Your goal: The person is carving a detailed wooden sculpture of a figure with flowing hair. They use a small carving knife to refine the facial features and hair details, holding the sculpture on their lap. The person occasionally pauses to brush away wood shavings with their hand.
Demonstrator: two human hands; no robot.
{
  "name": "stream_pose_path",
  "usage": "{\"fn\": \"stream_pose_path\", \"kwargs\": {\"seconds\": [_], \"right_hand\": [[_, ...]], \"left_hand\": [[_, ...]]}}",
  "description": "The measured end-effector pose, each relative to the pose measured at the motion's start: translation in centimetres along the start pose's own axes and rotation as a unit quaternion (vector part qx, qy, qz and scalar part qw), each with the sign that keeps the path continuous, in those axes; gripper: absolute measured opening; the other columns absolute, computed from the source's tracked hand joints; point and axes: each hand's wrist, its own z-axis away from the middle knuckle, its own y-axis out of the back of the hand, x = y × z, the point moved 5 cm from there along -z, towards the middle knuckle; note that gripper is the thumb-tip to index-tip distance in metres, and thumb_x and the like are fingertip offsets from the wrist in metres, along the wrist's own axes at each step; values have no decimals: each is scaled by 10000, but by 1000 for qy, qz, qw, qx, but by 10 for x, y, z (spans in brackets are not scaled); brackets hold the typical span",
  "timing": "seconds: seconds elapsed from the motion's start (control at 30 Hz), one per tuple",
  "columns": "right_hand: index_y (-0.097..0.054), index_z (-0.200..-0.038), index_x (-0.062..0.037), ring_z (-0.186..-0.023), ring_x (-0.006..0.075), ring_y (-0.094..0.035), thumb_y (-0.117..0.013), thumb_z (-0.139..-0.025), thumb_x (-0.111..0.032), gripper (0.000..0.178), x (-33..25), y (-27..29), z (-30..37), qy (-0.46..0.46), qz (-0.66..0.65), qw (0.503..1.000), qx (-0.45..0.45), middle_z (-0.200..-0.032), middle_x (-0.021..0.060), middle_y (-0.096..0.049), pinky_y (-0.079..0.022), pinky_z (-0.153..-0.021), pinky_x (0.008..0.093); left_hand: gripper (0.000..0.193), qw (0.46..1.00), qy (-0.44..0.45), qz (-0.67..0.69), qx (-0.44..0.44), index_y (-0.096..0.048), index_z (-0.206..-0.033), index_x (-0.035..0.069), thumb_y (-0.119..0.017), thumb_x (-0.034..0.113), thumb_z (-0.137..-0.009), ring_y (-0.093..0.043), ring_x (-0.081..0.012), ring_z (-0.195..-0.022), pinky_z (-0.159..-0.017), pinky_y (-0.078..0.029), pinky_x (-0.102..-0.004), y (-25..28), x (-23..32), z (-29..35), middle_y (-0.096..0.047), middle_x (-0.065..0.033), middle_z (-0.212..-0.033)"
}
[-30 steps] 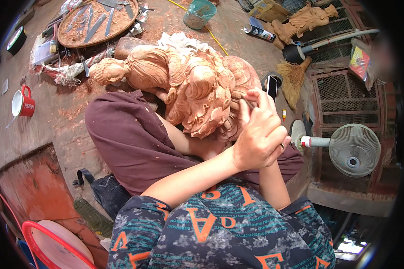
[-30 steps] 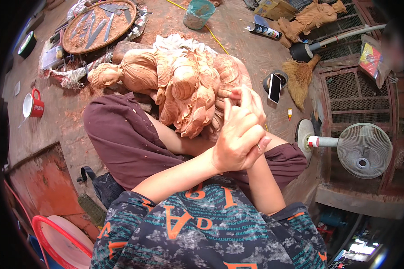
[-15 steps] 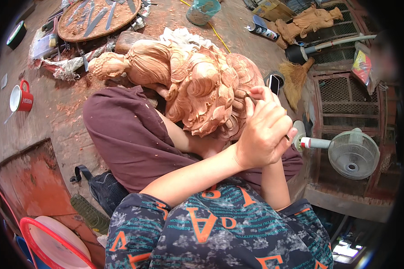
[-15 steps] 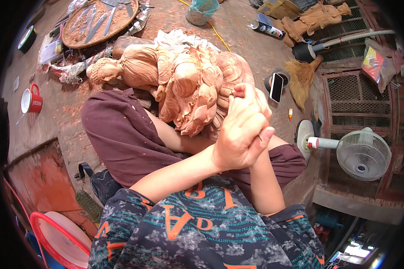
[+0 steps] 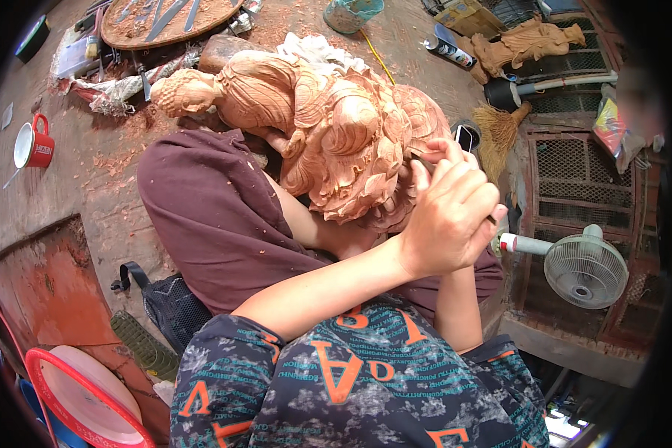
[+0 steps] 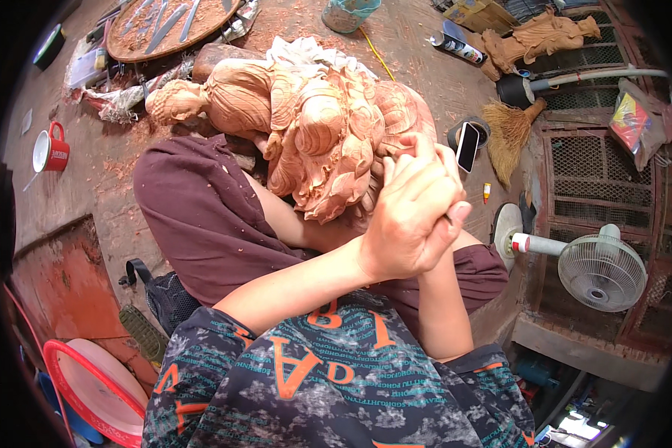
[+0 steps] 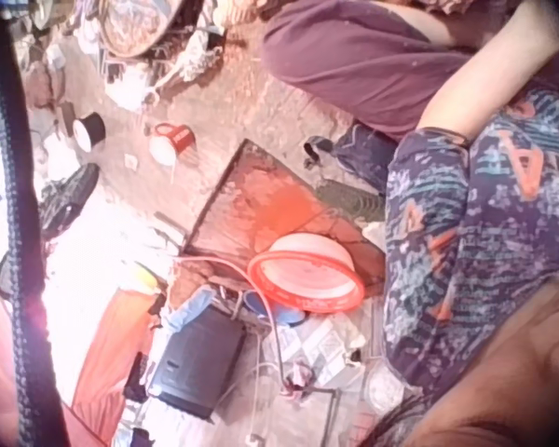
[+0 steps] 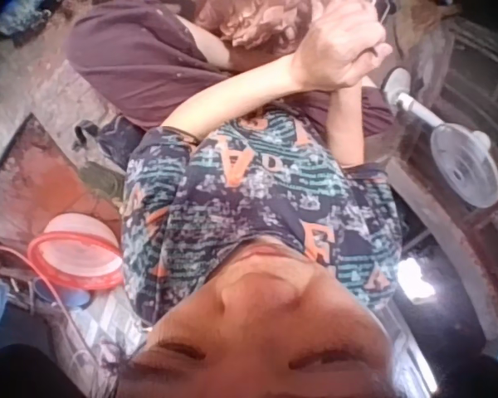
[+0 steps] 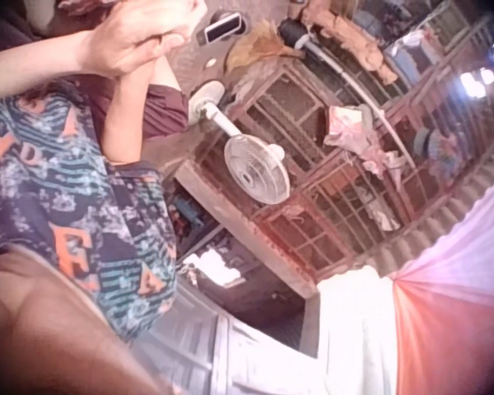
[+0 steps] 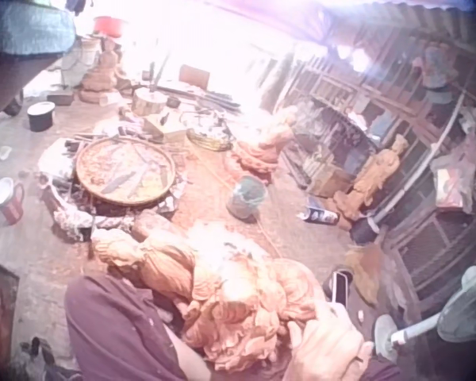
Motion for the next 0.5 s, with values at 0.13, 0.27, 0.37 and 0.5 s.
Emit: {"fn": "stream_pose_path", "kwargs": {"seconds": [0.13, 0.27, 0.37, 0.5], "right_hand": [[-557, -1077, -33, -919, 161, -570, -690, -819, -38, 291, 5, 6, 1, -26, -13, 1000, 6, -1000, 48, -583, -468, -839, 279], [-563, -1043, -23, -909, 177, -574, -689, -821, -54, 257, -5, 2, 1, -22, -34, 999, 27, -978, 56, -587, -471, -831, 292], [-567, -1018, -16, -902, 189, -576, -688, -823, -66, 234, 3, 4, 3, -45, -66, 996, 39, -961, 62, -590, -472, -825, 303], [-573, -984, -6, -892, 204, -580, -687, -826, -82, 209, 1, -1, 9, -63, -152, 984, 73, -939, 70, -594, -474, -818, 316]], "left_hand": [[104, 1000, 0, -15, 10, -529, -796, 35, -617, 89, -800, -480, -343, -768, -734, -368, -445, 3, 8, -4, -484, -149, -784], [124, 1000, 0, 26, 15, -517, -782, 39, -624, 99, -801, -473, -356, -772, -738, -355, -438, -4, 0, -7, -482, -152, -779], [141, 1000, 20, 4, -13, -509, -780, 38, -631, 107, -799, -476, -366, -787, -748, -352, -443, -1, 8, -9, -487, -156, -785], [147, 1000, 15, -20, -7, -510, -780, 40, -635, 116, -788, -480, -364, -792, -755, -347, -457, 0, 4, -8, -492, -155, -795]]}}
